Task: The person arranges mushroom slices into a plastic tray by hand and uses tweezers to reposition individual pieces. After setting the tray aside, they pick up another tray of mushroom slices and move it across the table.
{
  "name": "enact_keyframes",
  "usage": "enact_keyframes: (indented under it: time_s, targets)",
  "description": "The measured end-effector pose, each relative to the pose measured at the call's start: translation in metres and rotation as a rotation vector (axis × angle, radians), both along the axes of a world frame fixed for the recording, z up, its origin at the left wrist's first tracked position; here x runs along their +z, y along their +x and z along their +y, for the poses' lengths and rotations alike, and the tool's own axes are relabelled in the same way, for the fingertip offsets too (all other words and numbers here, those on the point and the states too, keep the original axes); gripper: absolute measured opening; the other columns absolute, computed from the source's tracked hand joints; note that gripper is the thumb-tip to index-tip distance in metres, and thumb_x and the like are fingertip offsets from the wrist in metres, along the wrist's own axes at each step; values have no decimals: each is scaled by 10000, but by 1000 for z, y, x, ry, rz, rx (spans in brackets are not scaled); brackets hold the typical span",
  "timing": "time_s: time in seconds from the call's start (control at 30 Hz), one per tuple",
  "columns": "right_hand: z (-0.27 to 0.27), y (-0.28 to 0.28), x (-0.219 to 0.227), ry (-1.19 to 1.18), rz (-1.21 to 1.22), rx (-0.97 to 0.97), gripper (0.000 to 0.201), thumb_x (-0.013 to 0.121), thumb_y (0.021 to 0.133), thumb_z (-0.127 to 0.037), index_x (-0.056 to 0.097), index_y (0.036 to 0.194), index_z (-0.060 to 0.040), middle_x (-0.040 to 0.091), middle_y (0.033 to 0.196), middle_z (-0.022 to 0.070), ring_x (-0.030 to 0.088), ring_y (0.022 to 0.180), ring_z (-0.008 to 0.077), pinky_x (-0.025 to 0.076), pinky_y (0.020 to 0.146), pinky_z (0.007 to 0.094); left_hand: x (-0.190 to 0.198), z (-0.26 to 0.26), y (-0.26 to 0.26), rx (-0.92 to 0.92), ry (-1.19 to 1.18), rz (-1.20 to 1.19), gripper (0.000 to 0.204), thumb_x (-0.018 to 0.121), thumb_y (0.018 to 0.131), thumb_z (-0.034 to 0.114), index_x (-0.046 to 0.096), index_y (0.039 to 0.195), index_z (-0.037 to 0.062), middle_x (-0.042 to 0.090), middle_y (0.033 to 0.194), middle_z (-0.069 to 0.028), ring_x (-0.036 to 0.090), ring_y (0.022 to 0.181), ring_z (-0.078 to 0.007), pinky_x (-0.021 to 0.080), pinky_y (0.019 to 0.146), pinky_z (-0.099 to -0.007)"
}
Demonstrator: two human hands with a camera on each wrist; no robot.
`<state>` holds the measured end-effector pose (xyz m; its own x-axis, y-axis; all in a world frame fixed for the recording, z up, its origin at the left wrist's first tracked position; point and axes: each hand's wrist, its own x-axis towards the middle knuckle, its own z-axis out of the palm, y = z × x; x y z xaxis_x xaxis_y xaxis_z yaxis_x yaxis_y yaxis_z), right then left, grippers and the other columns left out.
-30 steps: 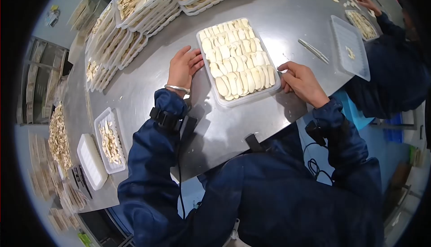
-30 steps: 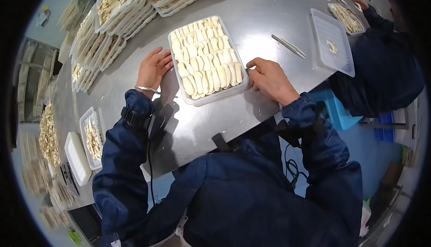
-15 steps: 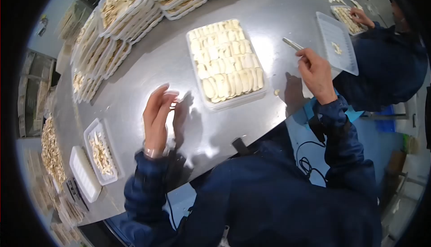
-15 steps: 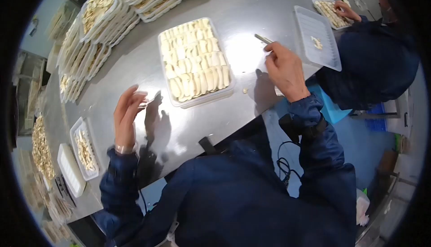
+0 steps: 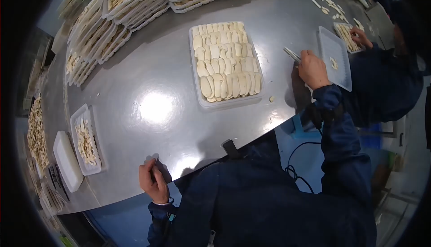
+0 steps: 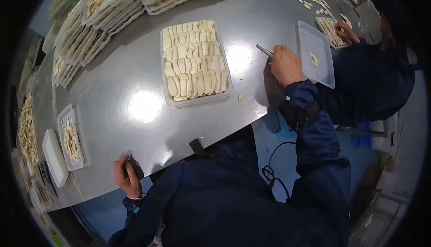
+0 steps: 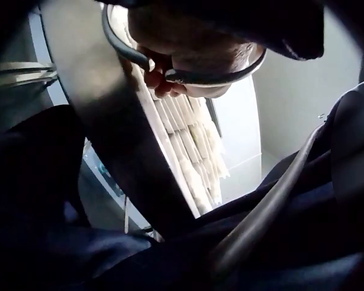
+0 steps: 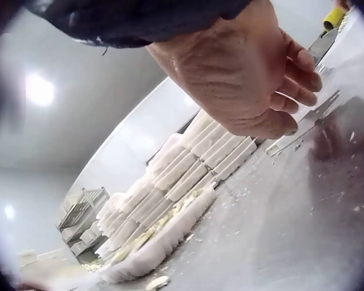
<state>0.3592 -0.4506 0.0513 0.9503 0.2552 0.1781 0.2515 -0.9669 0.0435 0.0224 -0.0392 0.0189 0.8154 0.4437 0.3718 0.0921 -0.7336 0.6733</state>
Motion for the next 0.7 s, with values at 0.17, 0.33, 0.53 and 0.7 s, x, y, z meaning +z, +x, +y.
enact_keyframes:
  time_s: [0.17, 0.33, 0.53, 0.7]
  targets:
    - [7, -19, 20, 725, 101, -13, 140, 620, 868, -91, 576, 944, 19, 668, 826, 139, 663, 759, 266, 517, 683, 386, -5, -2, 4, 28, 109, 21, 163, 519, 928, -41, 645, 1030, -26, 502, 776, -97, 489, 637, -194, 379, 572, -304]
    - [70, -59, 41, 1805, 258, 162, 149, 591, 916, -37, 574, 1051, 24, 667, 895, 112, 633, 760, 142, 503, 705, 259, -1, -8, 13, 37, 141, -42, 164, 531, 915, -38, 643, 1034, -21, 494, 764, -108, 488, 629, -216, 378, 573, -310]
    - [122, -62, 16, 1756, 235, 199, 172, 607, 909, -10, 608, 1075, 36, 669, 964, 102, 657, 855, 154, 529, 782, 260, -2, -6, 8, 40, 137, -10, 185, 549, 896, -57, 644, 1050, -19, 502, 772, -108, 492, 638, -199, 387, 585, -296]
    - [130, -48, 3, 1532, -23, 235, 214, 714, 853, -33, 622, 1043, 5, 658, 938, 37, 574, 807, 95, 475, 746, 246, -4, -5, 9, 40, 172, -23, 187, 551, 894, -60, 644, 1050, -15, 503, 769, -109, 495, 632, -202, 386, 578, -299]
